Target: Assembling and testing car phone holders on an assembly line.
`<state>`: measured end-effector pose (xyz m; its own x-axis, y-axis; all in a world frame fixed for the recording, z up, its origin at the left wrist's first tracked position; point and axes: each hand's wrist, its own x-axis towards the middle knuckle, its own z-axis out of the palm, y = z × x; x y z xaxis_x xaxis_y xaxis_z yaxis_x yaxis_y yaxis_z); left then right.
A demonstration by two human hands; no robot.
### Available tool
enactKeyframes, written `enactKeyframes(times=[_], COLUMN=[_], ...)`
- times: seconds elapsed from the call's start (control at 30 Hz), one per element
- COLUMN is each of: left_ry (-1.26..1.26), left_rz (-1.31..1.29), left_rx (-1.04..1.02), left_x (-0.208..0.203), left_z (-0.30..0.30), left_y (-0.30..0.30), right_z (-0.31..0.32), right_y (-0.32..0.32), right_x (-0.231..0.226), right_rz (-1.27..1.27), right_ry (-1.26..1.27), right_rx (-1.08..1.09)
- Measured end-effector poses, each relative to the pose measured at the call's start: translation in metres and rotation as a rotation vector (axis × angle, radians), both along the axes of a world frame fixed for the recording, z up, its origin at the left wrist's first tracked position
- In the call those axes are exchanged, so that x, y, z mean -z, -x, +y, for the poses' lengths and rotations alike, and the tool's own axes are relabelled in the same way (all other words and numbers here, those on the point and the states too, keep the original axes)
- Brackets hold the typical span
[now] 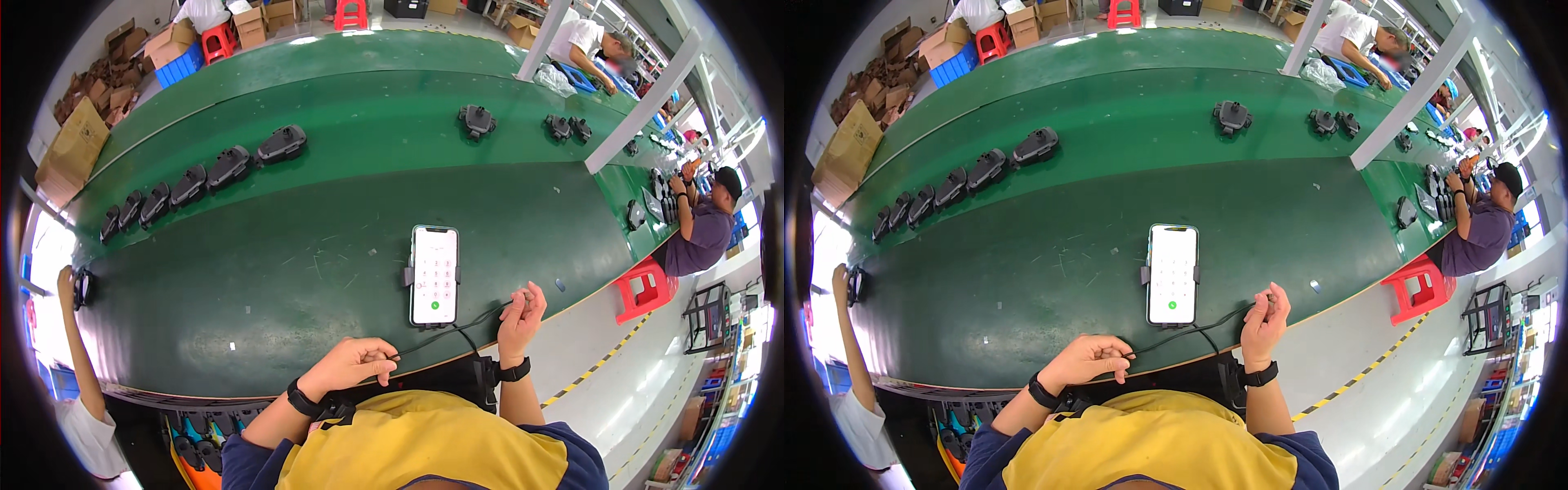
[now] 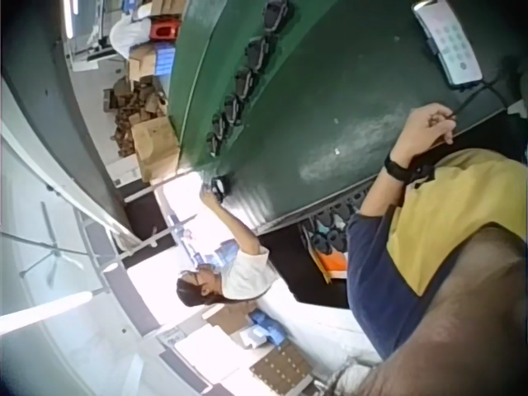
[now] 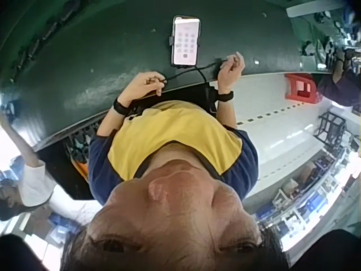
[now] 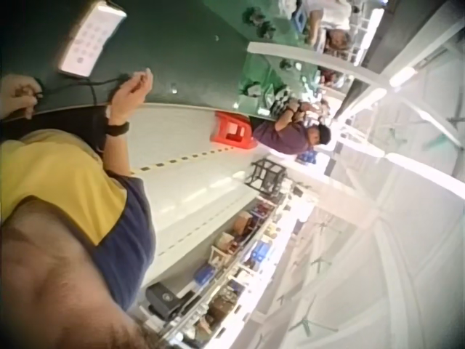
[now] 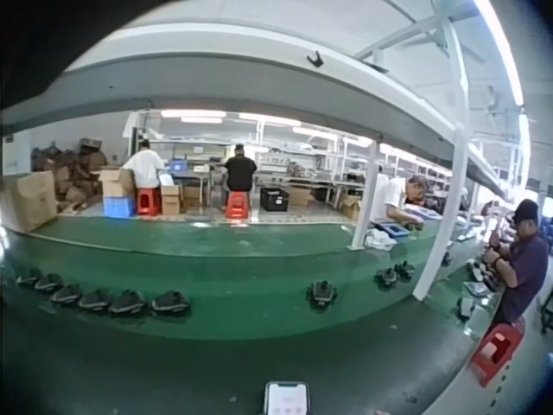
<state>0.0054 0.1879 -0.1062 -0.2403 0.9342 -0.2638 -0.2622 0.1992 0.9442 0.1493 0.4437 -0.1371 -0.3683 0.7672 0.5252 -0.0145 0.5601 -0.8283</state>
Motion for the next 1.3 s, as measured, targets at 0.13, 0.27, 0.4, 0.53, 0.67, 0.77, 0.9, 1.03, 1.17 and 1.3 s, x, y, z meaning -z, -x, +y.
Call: enactKeyframes(times=[0.13, 0.27, 0.4, 0.53, 0.67, 0.77, 0.9, 1.03, 1.17, 1.3], left_ry=[-0.013, -0.022, -0.014, -0.01, -0.012, -0.012, -0.022, -0.023, -0.019, -0.003], left_rz=[0.022, 0.004, -0.008, 0.003, 0.025, 0.03, -0.012, -0.01, 0.014, 0.019], left_rx=[0.022, 0.012, -0.003, 0.002, 0.024, 0.027, -0.015, -0.01, 0.014, 0.013], left_x=[0.004, 0.007, 0.007, 0.006, 0.007, 0.007, 0.006, 0.007, 0.007, 0.005], left_z=[0.001, 0.001, 0.002, 0.003, 0.005, 0.006, 0.007, 0.007, 0.008, 0.009], left_y=[0.0, 0.0, 0.0, 0.001, 0.001, 0.001, -0.001, 0.0, 0.002, 0.002], right_z=[0.002, 0.01, 0.009, 0.007, 0.006, 0.005, 0.006, 0.008, 0.011, 0.013], right_y=[-0.001, -0.003, -0.002, 0.0, 0.001, 0.002, 0.002, 0.0, -0.002, -0.003], right_x=[0.003, 0.01, 0.01, 0.004, 0.0, -0.003, -0.004, 0.002, 0.005, 0.004], right_rz=[0.013, -0.019, -0.059, -0.09, -0.101, -0.101, -0.075, -0.02, -0.043, -0.116], right_ry=[0.013, -0.036, -0.021, 0.01, -0.007, -0.02, -0.007, 0.026, 0.005, -0.038], right_rx=[-0.003, 0.005, 0.002, 0.001, -0.003, -0.001, 0.004, 0.015, 0.039, 0.031])
